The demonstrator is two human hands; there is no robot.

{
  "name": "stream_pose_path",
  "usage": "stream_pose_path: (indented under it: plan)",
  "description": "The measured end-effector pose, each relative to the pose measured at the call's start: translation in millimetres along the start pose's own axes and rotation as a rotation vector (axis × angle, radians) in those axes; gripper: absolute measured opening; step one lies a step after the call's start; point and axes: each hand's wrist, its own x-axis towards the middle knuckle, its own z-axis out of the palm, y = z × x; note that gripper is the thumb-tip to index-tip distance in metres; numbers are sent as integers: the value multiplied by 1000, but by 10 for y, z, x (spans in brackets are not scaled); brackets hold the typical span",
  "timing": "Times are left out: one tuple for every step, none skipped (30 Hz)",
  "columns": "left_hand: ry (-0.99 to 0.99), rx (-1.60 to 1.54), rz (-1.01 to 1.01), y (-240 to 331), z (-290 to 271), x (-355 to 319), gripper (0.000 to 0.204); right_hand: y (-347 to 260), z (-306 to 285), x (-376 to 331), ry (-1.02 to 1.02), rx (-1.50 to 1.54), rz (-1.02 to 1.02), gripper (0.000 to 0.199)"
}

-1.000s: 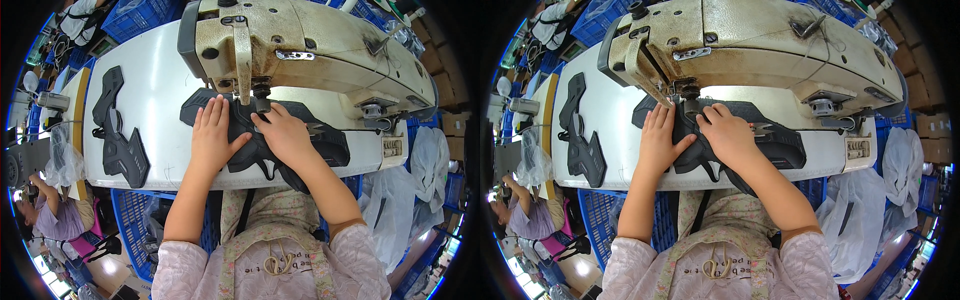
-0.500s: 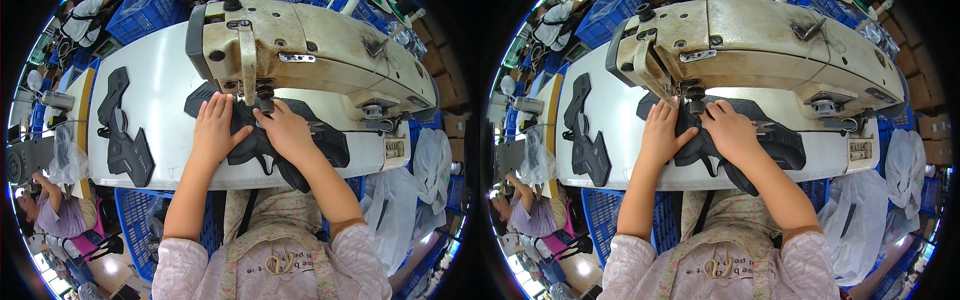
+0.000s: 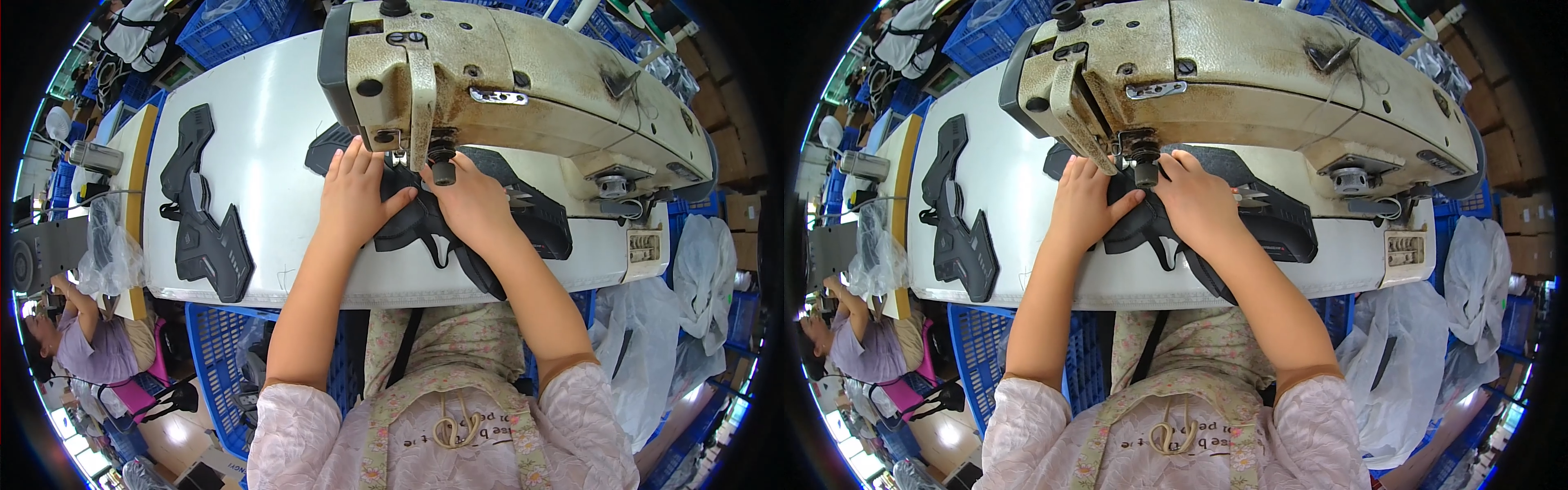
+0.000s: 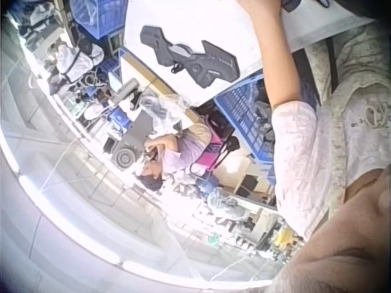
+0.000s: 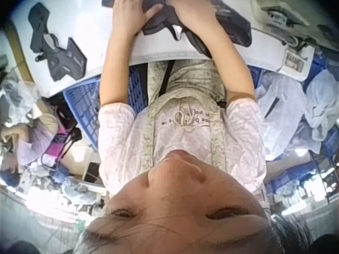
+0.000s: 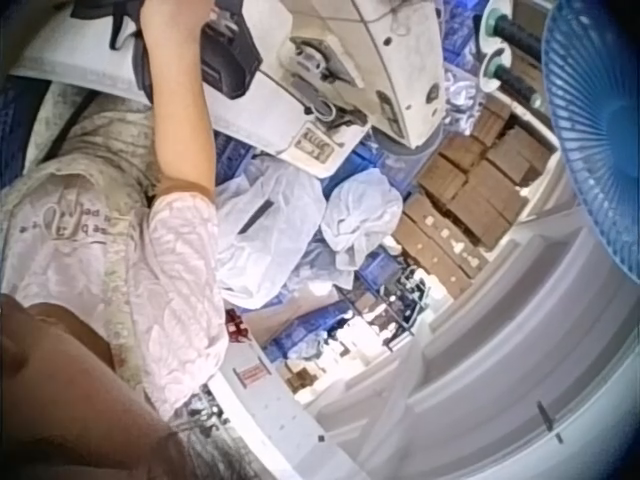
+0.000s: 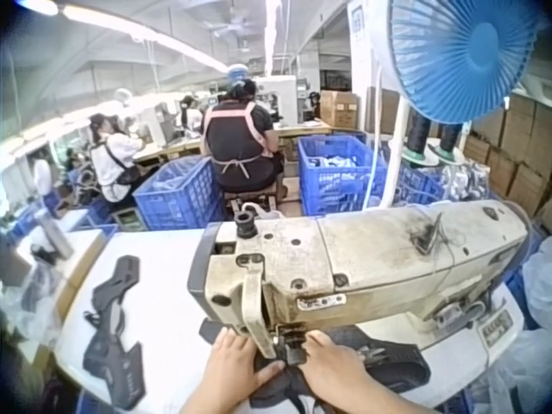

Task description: Using an industrial sewing machine to stitch together parts of a black shoe upper.

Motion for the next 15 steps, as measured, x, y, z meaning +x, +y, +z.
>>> stream_pose_path:
  plan:
    - [1,-1,-2,1,-2,0,75,2,-3,3,-1,-1,-2,42]
    - [5,2,3,4,-8,-1,74,-3,-15,10,-15,-2,8,42]
    - [7,5,8,11,-14,-2,72,-8,-24,14,-30,-2,19,42]
    - [6,4,6,38,-21,-17,72,-13,-30,19,-33,-1,18,42]
    - [33,18,-28,92,-29,-47,70,-19,-36,24,-50,6,31,43]
    - [59,32,-61,145,-34,-66,68,-18,-38,34,-67,13,44,43]
    - [57,29,-63,203,-48,-89,68,-26,-51,41,-70,12,45,43]
    - [85,6,-107,263,-66,-114,66,-42,-70,44,-75,34,62,31]
    - [112,-16,-153,300,-79,-143,64,-60,-95,36,-81,56,78,21]
    - [108,-19,-157,275,-77,-147,64,-63,-107,33,-86,57,78,21]
    - [84,-29,-127,208,-80,-135,63,-61,-115,30,-99,42,44,20]
    - [61,-41,-97,136,-71,-116,61,-56,-115,20,-112,24,9,20]
    - [60,-72,-57,74,-108,-83,58,-61,-119,11,-117,25,8,20]
    - [58,-75,-60,15,-139,-46,58,-72,-123,0,-109,36,16,20]
    - [12,-107,-8,-51,-170,-15,56,-94,-121,-8,-100,48,26,20]
